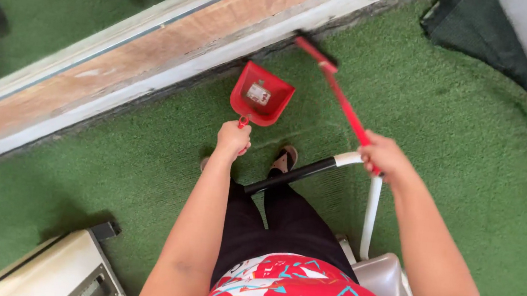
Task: Sweeping the gym floor using a broom and a dustpan.
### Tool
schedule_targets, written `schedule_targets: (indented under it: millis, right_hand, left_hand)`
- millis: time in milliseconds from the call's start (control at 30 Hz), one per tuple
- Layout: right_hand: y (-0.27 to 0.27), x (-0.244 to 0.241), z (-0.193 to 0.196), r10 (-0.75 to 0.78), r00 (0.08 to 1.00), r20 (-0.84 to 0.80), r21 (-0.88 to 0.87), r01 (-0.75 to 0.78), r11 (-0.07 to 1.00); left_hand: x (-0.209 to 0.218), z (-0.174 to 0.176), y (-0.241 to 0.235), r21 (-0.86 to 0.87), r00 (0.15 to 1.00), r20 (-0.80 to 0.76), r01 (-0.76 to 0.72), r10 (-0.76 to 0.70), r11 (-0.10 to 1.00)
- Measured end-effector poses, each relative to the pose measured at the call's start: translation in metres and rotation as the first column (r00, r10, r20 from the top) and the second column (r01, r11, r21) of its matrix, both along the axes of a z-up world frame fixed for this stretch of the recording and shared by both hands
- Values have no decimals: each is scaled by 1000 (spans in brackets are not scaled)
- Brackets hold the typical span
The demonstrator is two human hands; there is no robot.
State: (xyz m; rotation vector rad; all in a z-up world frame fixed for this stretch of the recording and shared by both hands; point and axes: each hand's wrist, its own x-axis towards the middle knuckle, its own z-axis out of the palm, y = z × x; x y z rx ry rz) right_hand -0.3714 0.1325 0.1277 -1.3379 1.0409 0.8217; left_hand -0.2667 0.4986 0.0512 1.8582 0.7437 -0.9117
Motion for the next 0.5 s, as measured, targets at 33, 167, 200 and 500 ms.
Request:
schedule_targets:
  millis: [33,167,200,500]
  right_hand:
    - [-6,15,-17,13,1000,1,1,-13,1000]
    - [-6,71,-98,-316,949,18,32,316,948]
    - [-1,78,-120,-323,944,63,-4,324,946]
    - [201,17,-137,199,969,147,-91,-187,978]
  left_hand:
    - [-1,3,-1,1,1000,1,-13,13,1000]
    - [3,13,-3,25,1000,6,-6,6,1000]
    - [3,16,-4,46,999,1,33,-33,998]
    - [-3,20,0,81,998,-15,70,-69,994]
